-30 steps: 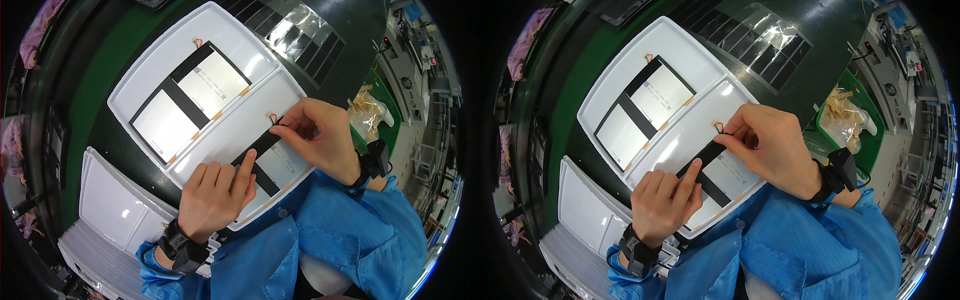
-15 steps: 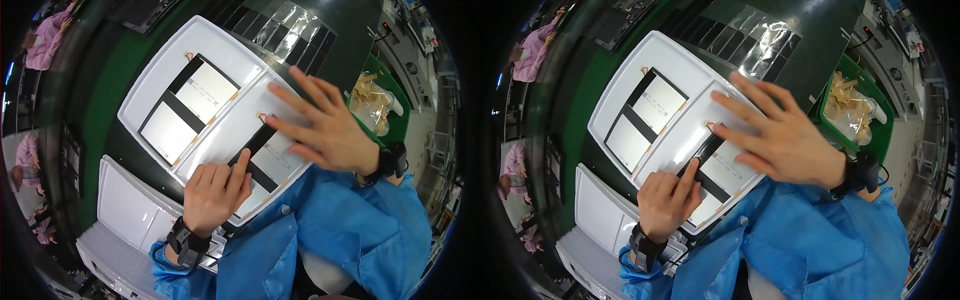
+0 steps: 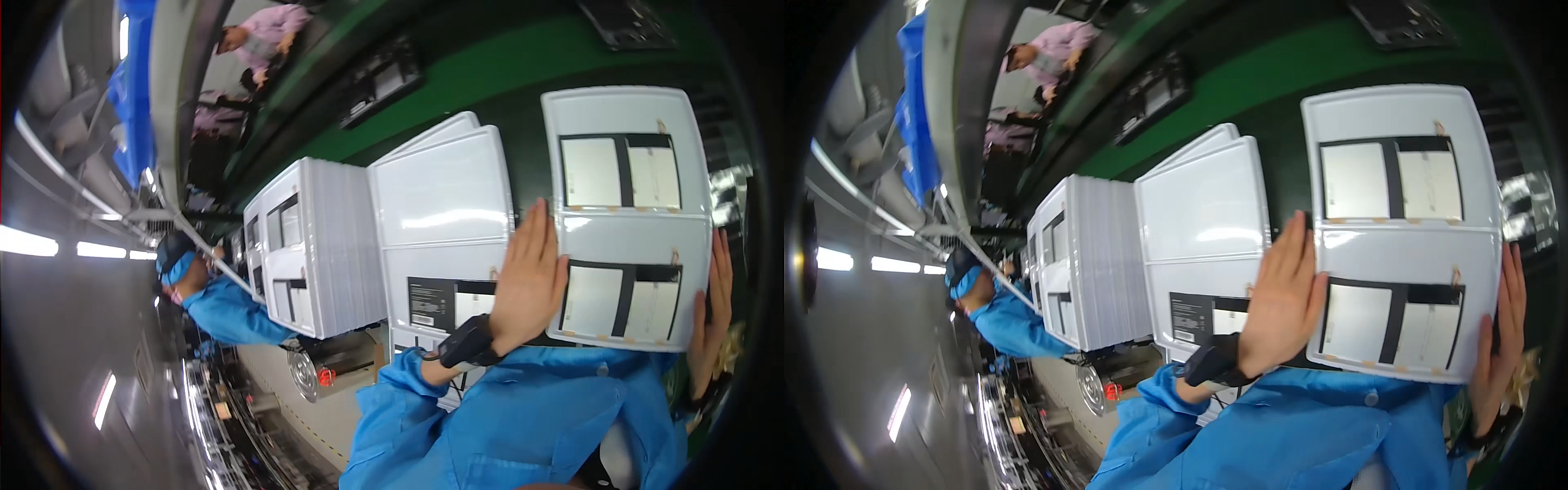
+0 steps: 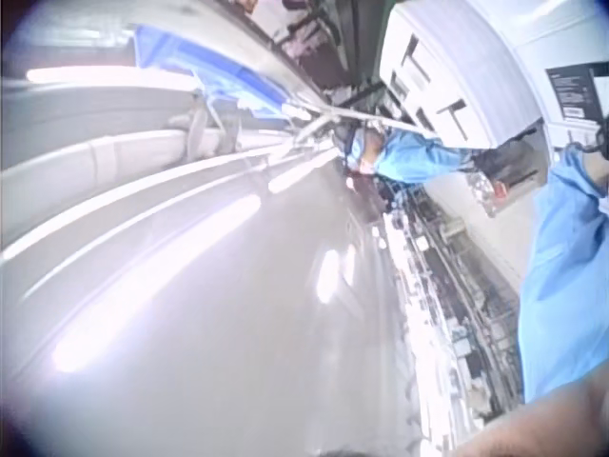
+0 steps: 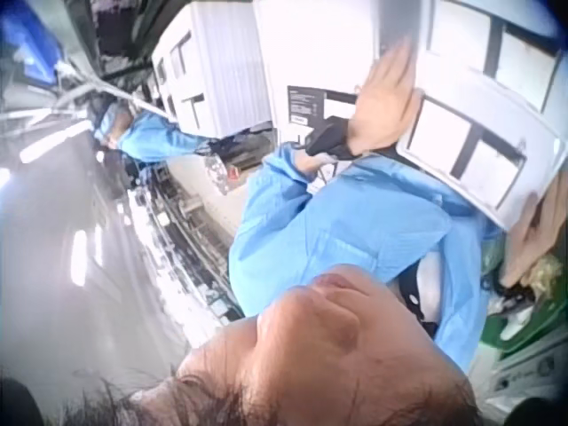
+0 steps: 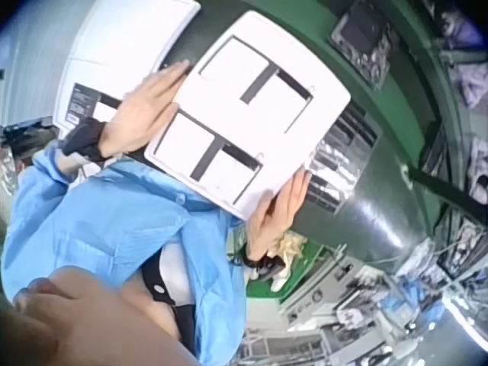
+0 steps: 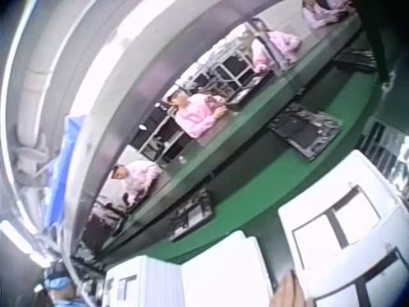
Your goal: Assembling lithium-ion batteries into laptop frames on an assembly line.
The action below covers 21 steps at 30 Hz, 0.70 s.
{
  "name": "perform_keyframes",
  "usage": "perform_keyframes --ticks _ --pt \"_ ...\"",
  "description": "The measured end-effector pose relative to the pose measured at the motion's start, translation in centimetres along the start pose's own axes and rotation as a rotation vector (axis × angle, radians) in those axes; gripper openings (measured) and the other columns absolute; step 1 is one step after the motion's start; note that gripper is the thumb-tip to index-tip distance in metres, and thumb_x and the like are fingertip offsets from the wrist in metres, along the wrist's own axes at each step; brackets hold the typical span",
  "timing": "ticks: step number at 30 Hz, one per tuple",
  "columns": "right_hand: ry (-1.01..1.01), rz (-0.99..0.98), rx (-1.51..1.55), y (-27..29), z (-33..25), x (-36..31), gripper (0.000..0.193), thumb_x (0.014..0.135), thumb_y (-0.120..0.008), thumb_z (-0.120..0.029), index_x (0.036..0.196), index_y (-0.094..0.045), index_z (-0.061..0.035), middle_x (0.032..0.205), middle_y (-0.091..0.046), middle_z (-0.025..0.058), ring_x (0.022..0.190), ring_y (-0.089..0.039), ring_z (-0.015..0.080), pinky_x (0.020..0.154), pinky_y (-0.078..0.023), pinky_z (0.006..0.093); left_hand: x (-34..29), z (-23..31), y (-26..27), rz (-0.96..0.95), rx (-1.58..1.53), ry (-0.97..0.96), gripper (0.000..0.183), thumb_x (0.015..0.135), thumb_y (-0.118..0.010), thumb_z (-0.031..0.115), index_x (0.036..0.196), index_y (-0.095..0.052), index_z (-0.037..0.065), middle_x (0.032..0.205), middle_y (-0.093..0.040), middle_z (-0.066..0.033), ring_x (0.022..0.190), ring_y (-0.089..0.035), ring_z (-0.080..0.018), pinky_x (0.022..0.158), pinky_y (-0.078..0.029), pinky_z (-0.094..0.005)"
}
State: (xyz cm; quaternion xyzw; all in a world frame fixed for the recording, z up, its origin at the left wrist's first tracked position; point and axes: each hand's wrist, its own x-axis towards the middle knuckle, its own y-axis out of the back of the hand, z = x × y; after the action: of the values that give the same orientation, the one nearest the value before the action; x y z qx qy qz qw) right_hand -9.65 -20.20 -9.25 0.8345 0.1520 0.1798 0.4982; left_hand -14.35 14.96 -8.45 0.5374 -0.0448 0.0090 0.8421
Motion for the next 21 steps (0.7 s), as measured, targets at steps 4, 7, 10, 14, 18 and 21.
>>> perform_keyframes --ticks 4,7,10,14,18,21 --pt "0.013 0.051 0.198 -0.6 1.4 -0.3 0.051 0.109 -0.043 -0.030 0.154 -0.048 -0.0075 0.164 -0.036 0.0177 0.153 -0.033 0.0336 0.125 -0.028 0.0486 0.1 -0.5 -0.7 0.046 -0.074 0.046 0.049 0.105 -0.047 0.013 0.145 -0.044 -0.016 0.160 -0.030 -0.0351 0.143 -0.038 -0.0504 0.119 -0.033 -0.0511" --pt "0.019 0.062 0.200 0.1 0.4 0.4 0.055 0.107 -0.045 -0.034 0.154 -0.047 -0.0059 0.165 -0.035 0.0180 0.154 -0.031 0.0324 0.126 -0.027 0.0493 0.1 -1.0 -0.1 0.057 -0.178 0.081 0.047 0.105 -0.048 0.013 0.146 -0.045 -0.012 0.158 -0.035 -0.0338 0.142 -0.043 -0.0457 0.118 -0.034 -0.0491" --pt "-0.062 0.172 0.691 1.0 -1.9 1.6 0.061 0.104 -0.048 -0.030 0.156 -0.040 -0.0003 0.167 -0.030 0.0200 0.156 -0.027 0.0344 0.125 -0.027 0.0513 0.6 -0.8 1.8 0.138 -0.572 0.111 0.047 0.104 -0.048 0.009 0.148 -0.046 -0.006 0.154 -0.043 -0.0310 0.141 -0.047 -0.0398 0.118 -0.035 -0.0453" --pt "0.267 0.029 0.696 2.2 -7.1 4.2 0.069 0.102 -0.050 -0.030 0.161 -0.030 -0.0005 0.169 -0.020 0.0258 0.157 -0.021 0.0366 0.125 -0.028 0.0499 -0.5 -4.7 8.5 0.054 -1.209 0.632 0.043 0.098 -0.052 0.003 0.141 -0.053 0.001 0.139 -0.060 -0.0167 0.128 -0.057 -0.0253 0.108 -0.045 -0.0352" --pt "0.587 -0.223 1.021 -0.1 -14.4 6.3 0.080 0.095 -0.075 -0.026 0.157 -0.034 0.0052 0.162 -0.016 0.0426 0.146 -0.033 0.0553 0.091 -0.060 0.0403 -4.6 -10.2 15.0 0.435 -0.824 0.404 0.031 0.102 -0.057 0.016 0.130 -0.060 0.002 0.121 -0.068 -0.0069 0.109 -0.064 -0.0149 0.093 -0.053 -0.0311" --pt "0.628 -0.420 1.337 -2.0 -18.2 6.4 0.074 0.092 -0.075 -0.010 0.154 -0.038 0.0075 0.161 -0.023 0.0394 0.143 -0.044 0.0486 0.091 -0.061 0.0394 -10.0 -16.0 23.8 0.510 -0.870 0.558 0.033 0.107 -0.057 0.025 0.128 -0.064 0.000 0.119 -0.072 -0.0091 0.107 -0.068 -0.0176 0.093 -0.055 -0.0333"
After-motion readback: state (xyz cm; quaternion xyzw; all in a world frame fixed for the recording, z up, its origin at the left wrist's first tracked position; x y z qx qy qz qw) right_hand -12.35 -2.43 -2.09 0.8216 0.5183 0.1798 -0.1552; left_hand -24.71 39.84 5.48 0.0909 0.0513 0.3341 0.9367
